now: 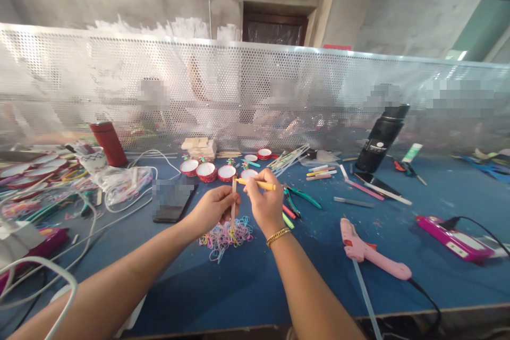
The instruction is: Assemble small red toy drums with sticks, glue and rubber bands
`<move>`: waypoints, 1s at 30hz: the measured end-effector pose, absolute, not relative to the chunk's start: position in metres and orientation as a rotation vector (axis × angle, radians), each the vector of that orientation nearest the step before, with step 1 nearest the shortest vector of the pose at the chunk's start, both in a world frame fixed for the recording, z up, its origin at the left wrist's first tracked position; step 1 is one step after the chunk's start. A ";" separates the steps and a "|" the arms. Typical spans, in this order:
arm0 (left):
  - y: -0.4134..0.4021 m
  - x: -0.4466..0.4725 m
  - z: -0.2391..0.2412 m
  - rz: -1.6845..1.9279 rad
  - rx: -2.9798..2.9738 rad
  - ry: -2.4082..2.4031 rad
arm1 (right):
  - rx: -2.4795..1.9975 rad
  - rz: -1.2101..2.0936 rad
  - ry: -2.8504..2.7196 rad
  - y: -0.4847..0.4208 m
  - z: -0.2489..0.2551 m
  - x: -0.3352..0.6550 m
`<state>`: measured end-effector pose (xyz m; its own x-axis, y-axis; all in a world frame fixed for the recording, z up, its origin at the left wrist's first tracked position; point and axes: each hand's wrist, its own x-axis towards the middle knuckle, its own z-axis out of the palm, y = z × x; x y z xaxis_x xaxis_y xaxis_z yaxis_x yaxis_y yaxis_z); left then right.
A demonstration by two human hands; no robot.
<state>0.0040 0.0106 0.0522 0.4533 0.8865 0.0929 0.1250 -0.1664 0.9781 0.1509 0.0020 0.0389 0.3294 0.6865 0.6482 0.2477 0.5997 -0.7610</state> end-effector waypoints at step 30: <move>0.012 0.004 0.052 0.872 1.610 0.916 | -0.948 0.322 -1.256 0.001 0.040 0.152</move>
<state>0.0041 0.0116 0.0521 0.4433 0.8918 0.0908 0.1352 -0.1666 0.9767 0.1516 0.0010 0.0401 0.3249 0.6782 0.6592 0.2775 0.5980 -0.7519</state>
